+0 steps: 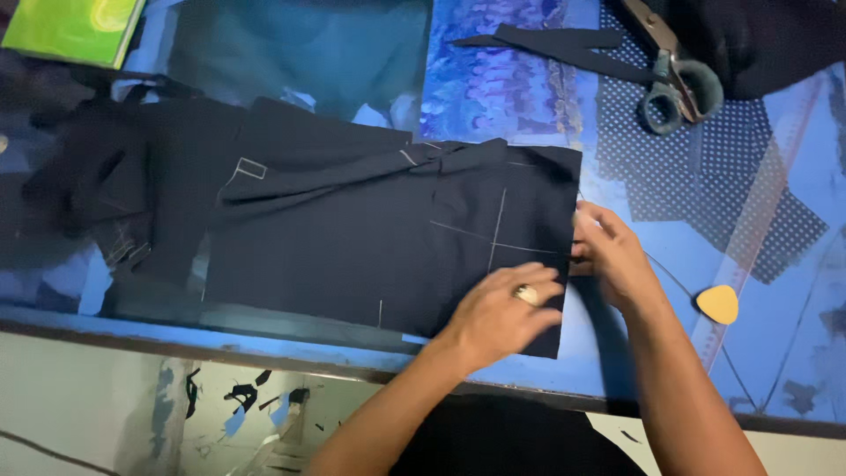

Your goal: The person marks lines on dark fabric using a ruler and a piece of tailor's chalk, then folds the fabric over and marks additional lines.

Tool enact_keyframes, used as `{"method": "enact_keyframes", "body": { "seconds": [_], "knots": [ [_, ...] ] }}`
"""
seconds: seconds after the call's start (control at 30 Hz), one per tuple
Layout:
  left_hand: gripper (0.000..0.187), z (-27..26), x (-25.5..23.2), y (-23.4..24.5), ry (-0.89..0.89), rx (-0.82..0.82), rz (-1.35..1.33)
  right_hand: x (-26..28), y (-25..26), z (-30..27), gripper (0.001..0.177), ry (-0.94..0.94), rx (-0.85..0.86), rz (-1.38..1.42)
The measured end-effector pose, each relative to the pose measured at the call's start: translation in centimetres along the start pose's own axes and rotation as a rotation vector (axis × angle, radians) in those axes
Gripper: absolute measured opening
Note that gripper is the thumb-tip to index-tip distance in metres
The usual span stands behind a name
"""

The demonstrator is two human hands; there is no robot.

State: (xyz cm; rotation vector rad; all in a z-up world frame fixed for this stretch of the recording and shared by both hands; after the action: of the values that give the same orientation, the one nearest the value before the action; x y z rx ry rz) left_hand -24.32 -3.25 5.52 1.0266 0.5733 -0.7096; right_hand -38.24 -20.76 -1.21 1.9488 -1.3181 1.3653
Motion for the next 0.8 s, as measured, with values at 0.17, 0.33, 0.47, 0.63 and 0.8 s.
{"method": "enact_keyframes", "body": {
  "seconds": [0.17, 0.33, 0.47, 0.63, 0.8],
  "knots": [
    [0.01, -3.4, 6.0, 2.0, 0.024, -0.256, 0.339, 2.3, -1.3, -1.4, 0.078, 0.109, -0.164, -0.315],
    [0.033, -3.8, 8.1, 6.5, 0.587, -0.265, 0.63, 3.2, -1.5, 0.8, 0.072, 0.195, -0.281, -0.902],
    [0.05, -4.9, 8.5, 7.6, 0.864, -0.226, 0.683, 2.7, -1.1, 0.9, 0.054, 0.547, -0.444, -1.224],
    [0.035, -3.5, 7.9, 6.5, 0.781, -0.185, 0.645, 1.7, -4.2, 1.1, 0.048, 0.193, -0.077, -0.194],
    [0.018, -1.4, 6.3, 4.6, 0.659, -0.179, 0.548, 4.9, -5.8, -1.1, 0.044, 0.073, -0.073, -0.052]
  ]
}}
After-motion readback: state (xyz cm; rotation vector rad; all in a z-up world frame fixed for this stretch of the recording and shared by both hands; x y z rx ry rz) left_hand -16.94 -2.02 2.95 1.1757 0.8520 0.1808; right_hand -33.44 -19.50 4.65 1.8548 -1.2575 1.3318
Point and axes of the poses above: each hand's wrist, its own z-axis towards the middle knuckle, its own y-axis out of the back of the hand, x = y × z, the point moved 2 cm from there along z, towards the middle knuckle, and after that the axes turned 2 degrees about y, right-handed, at the moved point
